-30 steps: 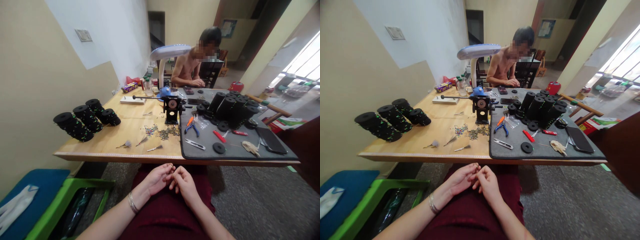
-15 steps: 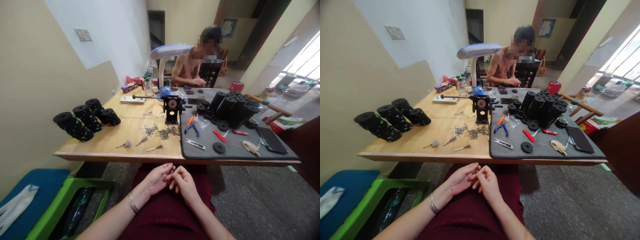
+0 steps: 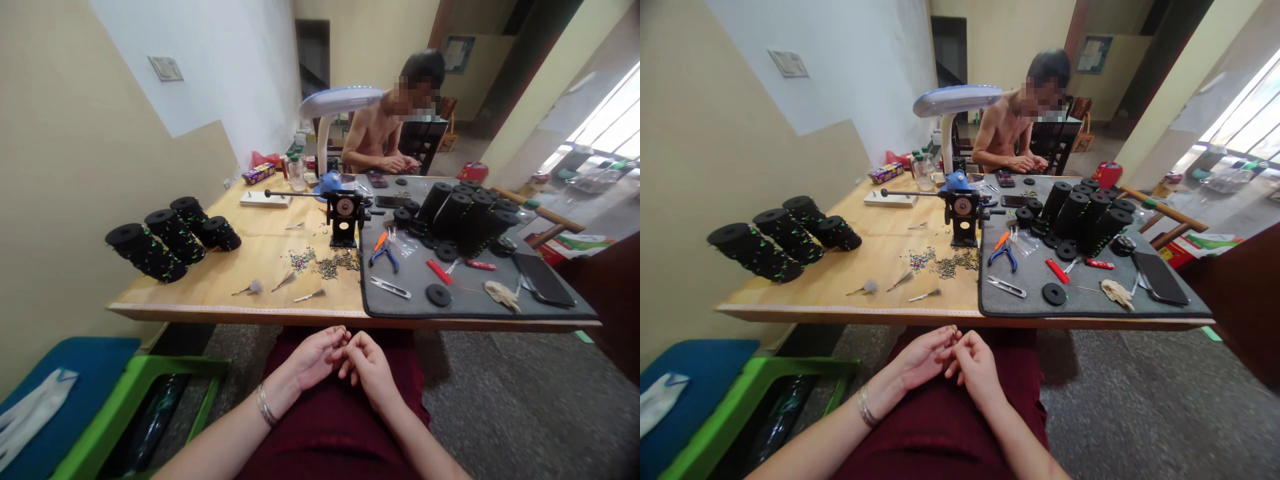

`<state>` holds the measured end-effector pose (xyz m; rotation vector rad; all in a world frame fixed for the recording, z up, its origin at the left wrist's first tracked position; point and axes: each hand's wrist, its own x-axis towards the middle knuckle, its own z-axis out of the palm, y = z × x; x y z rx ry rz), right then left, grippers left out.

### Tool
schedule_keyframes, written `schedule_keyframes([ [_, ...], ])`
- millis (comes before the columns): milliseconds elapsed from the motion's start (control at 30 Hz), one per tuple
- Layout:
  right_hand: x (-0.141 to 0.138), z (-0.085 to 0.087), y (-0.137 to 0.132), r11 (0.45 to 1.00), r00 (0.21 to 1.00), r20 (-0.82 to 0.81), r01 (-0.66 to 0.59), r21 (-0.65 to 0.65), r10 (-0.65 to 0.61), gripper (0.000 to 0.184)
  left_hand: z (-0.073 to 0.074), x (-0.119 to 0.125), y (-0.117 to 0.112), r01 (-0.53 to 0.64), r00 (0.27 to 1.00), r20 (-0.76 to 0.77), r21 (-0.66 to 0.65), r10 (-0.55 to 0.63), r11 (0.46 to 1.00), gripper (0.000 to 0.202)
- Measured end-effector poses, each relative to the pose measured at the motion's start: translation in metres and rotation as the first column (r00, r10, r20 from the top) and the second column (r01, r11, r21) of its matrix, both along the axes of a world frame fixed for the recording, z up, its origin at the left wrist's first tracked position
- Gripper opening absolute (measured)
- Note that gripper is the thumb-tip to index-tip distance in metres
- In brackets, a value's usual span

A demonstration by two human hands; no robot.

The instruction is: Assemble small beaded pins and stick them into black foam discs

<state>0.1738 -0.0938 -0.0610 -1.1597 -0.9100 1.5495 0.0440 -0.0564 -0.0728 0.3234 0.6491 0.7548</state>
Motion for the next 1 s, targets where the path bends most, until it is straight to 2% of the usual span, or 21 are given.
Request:
schedule_keyframes([
  [433,0.0000,-0.0028,0.0005,1.000,1.000,0.000,-0.002,0.001,0.002,0.027,-0.0025,-0.0001,-0.0001,-0.006,0.999,0.031,0.003,0.006,1.000,0.011],
  [733,0.0000,-0.0020,0.0000,1.000,1.000,0.001,-0.004,-0.002,0.004,0.028,0.0019,0.0009,-0.0010,0.012,1.000,0.025,0.041,-0.013,0.999,0.013],
  [1000,0.0002,-0.0039,0.0003,1.000,1.000,0.000,-0.016,0.008,0.016,0.028,-0.0003,0.0012,-0.0009,0.000,1.000,0.014,0.011,0.000,1.000,0.012],
])
